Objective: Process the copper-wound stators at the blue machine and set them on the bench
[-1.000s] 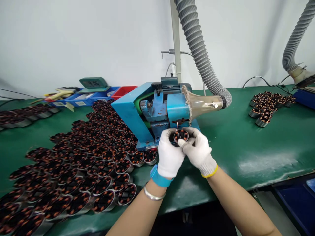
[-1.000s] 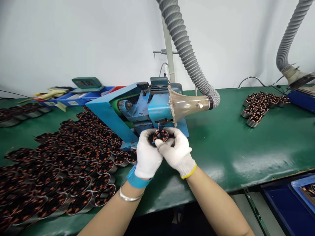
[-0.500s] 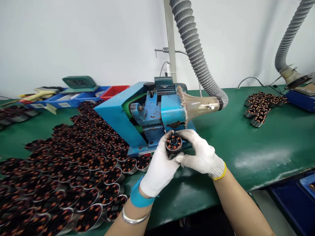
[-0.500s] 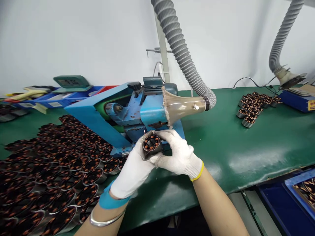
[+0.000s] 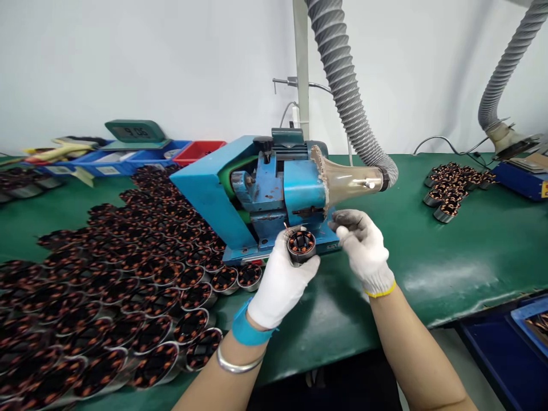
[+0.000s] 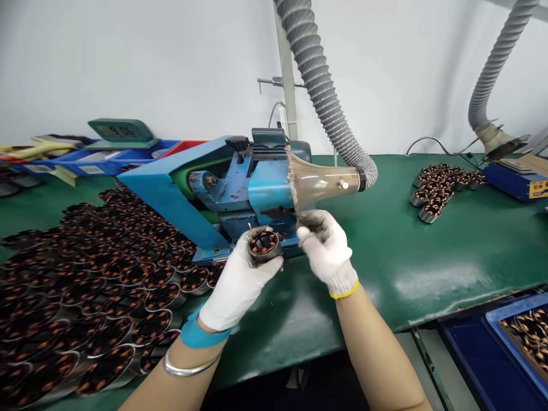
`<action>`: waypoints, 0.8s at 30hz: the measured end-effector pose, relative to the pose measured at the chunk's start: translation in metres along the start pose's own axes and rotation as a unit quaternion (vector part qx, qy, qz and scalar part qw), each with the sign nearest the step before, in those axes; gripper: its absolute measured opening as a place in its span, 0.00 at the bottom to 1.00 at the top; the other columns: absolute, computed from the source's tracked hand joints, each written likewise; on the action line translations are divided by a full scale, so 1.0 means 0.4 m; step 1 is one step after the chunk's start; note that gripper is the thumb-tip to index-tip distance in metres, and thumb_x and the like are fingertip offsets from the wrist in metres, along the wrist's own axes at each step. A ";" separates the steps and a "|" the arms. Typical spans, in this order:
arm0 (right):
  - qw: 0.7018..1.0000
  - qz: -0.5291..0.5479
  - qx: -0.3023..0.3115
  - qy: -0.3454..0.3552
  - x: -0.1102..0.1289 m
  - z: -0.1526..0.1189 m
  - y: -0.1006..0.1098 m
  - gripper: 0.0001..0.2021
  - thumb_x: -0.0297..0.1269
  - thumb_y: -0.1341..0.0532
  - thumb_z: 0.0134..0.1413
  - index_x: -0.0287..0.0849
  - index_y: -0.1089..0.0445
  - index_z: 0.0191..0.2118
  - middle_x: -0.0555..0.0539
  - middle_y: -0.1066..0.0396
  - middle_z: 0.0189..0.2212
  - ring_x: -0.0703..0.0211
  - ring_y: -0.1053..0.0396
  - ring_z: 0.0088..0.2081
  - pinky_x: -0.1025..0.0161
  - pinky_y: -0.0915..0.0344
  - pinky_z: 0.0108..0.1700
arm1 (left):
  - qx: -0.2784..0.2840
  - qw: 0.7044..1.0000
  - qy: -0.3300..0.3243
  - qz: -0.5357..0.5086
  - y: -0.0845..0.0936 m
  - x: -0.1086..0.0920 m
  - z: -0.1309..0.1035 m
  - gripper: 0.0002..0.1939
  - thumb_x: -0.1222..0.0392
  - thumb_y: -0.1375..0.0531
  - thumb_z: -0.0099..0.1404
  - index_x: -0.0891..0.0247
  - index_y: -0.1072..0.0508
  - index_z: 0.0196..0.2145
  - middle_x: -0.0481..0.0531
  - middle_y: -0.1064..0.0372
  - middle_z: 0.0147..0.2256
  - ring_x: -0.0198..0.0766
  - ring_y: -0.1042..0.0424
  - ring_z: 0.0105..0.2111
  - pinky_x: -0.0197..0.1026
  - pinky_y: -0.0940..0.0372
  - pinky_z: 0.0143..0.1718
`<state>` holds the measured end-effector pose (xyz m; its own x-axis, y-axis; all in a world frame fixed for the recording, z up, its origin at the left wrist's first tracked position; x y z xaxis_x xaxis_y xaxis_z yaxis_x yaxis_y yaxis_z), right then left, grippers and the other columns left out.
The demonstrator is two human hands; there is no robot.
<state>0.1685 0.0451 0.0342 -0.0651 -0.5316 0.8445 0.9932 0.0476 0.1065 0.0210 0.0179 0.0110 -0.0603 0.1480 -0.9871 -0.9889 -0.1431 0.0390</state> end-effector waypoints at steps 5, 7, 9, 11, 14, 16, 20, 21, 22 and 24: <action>0.965 -0.163 0.119 0.165 0.069 -0.021 -0.049 0.23 0.29 0.41 0.47 0.48 0.33 0.52 0.46 0.28 0.45 0.48 0.37 0.56 0.43 0.50 0.65 | 0.007 0.999 -0.049 -0.001 -0.001 -0.008 0.004 0.25 0.65 0.38 0.51 0.62 0.38 0.47 0.55 0.31 0.46 0.43 0.30 0.48 0.49 0.36 0.54; 0.987 -0.126 0.062 0.080 0.042 -0.011 -0.033 0.21 0.30 0.43 0.49 0.48 0.32 0.51 0.47 0.27 0.40 0.51 0.31 0.49 0.44 0.42 0.61 | 0.007 0.999 -0.041 0.013 -0.003 -0.002 0.003 0.24 0.66 0.38 0.51 0.62 0.38 0.46 0.54 0.31 0.43 0.42 0.28 0.45 0.49 0.35 0.52; 0.997 -0.026 -0.038 -0.054 -0.010 0.000 -0.001 0.20 0.33 0.44 0.52 0.44 0.35 0.52 0.45 0.27 0.38 0.54 0.29 0.42 0.49 0.33 0.51 | 0.002 0.999 -0.027 0.035 -0.003 0.006 0.000 0.24 0.66 0.39 0.51 0.61 0.38 0.47 0.52 0.31 0.41 0.41 0.28 0.42 0.48 0.34 0.49; 0.984 0.070 -0.094 -0.132 -0.048 0.004 0.016 0.22 0.35 0.42 0.49 0.41 0.37 0.53 0.45 0.28 0.37 0.55 0.28 0.40 0.53 0.30 0.45 | -0.013 0.998 -0.029 0.060 0.000 0.010 -0.003 0.25 0.66 0.39 0.51 0.61 0.38 0.47 0.51 0.32 0.40 0.40 0.28 0.41 0.48 0.33 0.49; 0.981 0.121 -0.001 -0.155 -0.051 0.003 -0.011 0.29 0.33 0.35 0.42 0.43 0.37 0.54 0.43 0.29 0.45 0.54 0.29 0.44 0.56 0.30 0.45 | -0.042 0.993 -0.060 0.097 0.008 0.004 -0.003 0.24 0.65 0.39 0.52 0.60 0.39 0.48 0.52 0.32 0.41 0.41 0.28 0.42 0.47 0.34 0.49; 0.980 0.095 0.070 -0.163 -0.037 -0.009 -0.037 0.24 0.34 0.34 0.43 0.43 0.33 0.50 0.43 0.29 0.46 0.54 0.29 0.44 0.58 0.30 0.43 | -0.039 0.989 -0.078 0.119 0.009 -0.004 -0.003 0.23 0.66 0.39 0.53 0.61 0.39 0.48 0.53 0.32 0.41 0.42 0.29 0.43 0.47 0.34 0.49; 0.976 0.055 0.054 -0.203 -0.037 -0.012 -0.030 0.09 0.41 0.39 0.54 0.41 0.29 0.31 0.51 0.31 0.24 0.63 0.34 0.27 0.64 0.33 0.31 | 0.014 0.984 -0.095 0.149 -0.007 -0.021 -0.011 0.20 0.68 0.41 0.52 0.61 0.37 0.44 0.52 0.32 0.39 0.41 0.29 0.40 0.46 0.33 0.45; 0.970 0.088 0.022 -0.224 -0.045 -0.006 -0.017 0.10 0.43 0.38 0.53 0.41 0.30 0.29 0.53 0.34 0.21 0.65 0.37 0.23 0.65 0.34 0.29 | 0.024 0.983 -0.097 0.152 -0.012 -0.022 -0.014 0.20 0.69 0.41 0.51 0.61 0.37 0.43 0.52 0.32 0.38 0.41 0.29 0.39 0.45 0.33 0.44; 0.960 0.138 -0.024 -0.242 -0.056 0.001 0.000 0.11 0.45 0.38 0.52 0.42 0.31 0.29 0.55 0.37 0.18 0.68 0.41 0.20 0.65 0.34 0.28 | 0.026 0.983 -0.097 0.152 -0.015 -0.022 -0.018 0.19 0.69 0.41 0.51 0.61 0.37 0.43 0.51 0.32 0.38 0.40 0.29 0.38 0.45 0.32 0.44; 0.931 0.232 -0.122 -0.253 -0.074 0.011 0.033 0.12 0.47 0.36 0.48 0.43 0.33 0.30 0.58 0.41 0.17 0.70 0.46 0.17 0.63 0.31 0.30 | 0.001 0.985 -0.090 0.147 -0.013 -0.015 -0.023 0.20 0.68 0.40 0.52 0.61 0.37 0.43 0.51 0.32 0.39 0.40 0.29 0.39 0.46 0.33 0.45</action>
<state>0.1832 0.0652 0.0129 0.4002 -0.0320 0.9158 0.9143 -0.0535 -0.4015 0.0277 0.0086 0.0154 -0.3678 0.2708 -0.8896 -0.9251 -0.2031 0.3207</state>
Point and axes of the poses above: each hand's wrist, its own z-axis towards the middle knuckle, its own y-axis out of the back of the hand, x = y × z, the point moved 5 cm from there along z, towards the middle knuckle
